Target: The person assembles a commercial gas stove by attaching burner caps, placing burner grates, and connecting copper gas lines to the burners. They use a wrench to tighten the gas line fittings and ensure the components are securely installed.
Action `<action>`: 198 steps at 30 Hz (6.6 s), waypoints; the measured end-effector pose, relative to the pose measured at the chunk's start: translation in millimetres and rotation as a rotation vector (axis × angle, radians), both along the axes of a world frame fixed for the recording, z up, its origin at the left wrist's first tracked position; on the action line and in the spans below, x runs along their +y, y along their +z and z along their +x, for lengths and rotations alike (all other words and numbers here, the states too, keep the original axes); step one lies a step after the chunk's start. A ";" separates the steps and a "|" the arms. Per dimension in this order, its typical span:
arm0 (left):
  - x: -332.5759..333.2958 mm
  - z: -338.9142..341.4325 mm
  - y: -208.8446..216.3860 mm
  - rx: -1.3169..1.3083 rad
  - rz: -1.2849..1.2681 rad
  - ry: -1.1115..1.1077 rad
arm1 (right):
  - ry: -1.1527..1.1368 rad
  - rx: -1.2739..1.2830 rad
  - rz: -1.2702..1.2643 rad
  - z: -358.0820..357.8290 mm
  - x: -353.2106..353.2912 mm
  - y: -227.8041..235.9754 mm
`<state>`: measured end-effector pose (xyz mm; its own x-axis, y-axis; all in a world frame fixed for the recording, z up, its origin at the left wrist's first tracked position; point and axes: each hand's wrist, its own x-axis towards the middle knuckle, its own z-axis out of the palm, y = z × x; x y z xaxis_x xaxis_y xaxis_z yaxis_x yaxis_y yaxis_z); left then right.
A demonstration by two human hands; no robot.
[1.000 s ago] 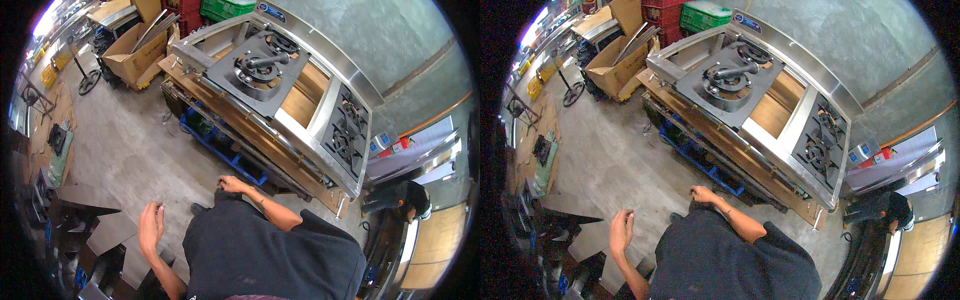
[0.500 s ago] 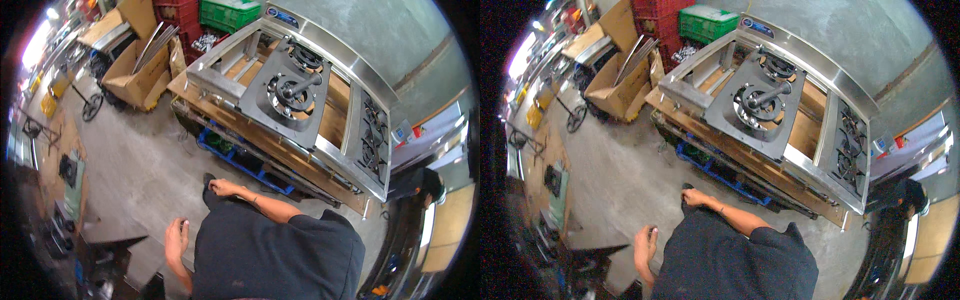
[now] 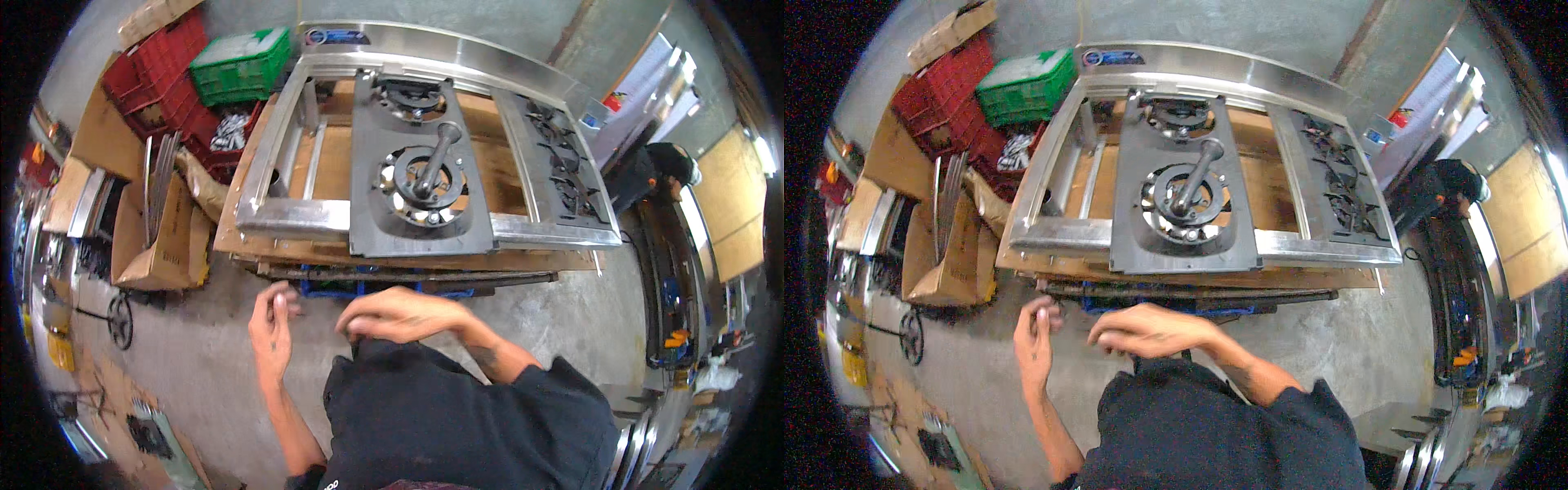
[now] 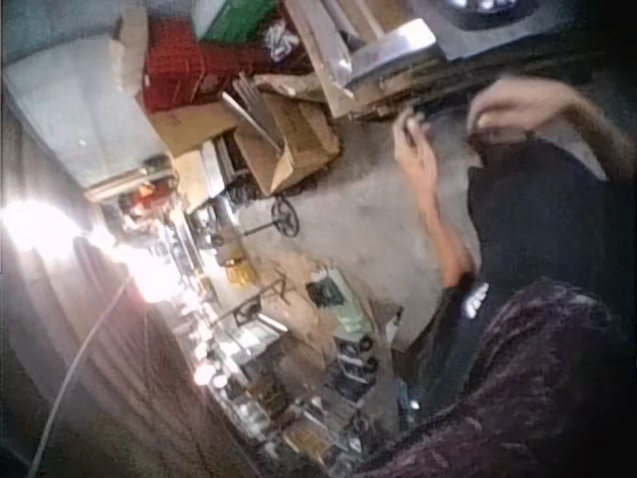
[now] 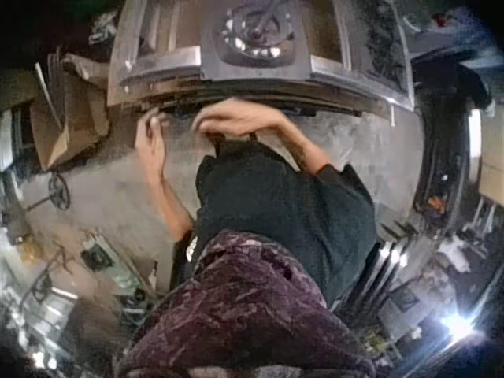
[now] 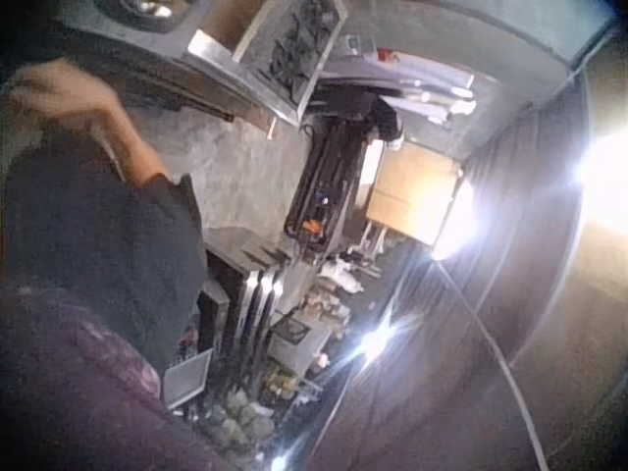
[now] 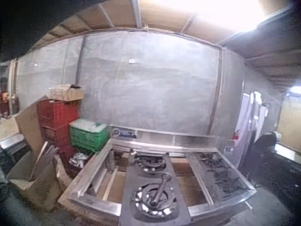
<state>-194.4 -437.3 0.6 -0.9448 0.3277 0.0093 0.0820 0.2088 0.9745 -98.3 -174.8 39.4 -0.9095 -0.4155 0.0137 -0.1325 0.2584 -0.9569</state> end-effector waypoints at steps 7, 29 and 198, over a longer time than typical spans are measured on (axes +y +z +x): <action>161.8 -128.8 4.2 0.228 0.006 -0.145 | -1.357 0.412 0.358 -45.3 227.4 -18.4; 323.9 -184.6 -23.5 0.312 -0.343 -0.050 | -1.218 -0.161 -0.406 -95.8 348.4 -79.0; 119.9 -561.9 -282.0 0.143 -0.709 -0.228 | -1.460 0.193 1.346 -93.5 285.5 -46.1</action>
<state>-756.3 -317.4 -281.4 -0.8585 0.4876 -0.1591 0.3132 0.7440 0.5902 -191.9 110.7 -6.7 -0.5333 0.6787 0.5049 0.7482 0.6569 -0.0928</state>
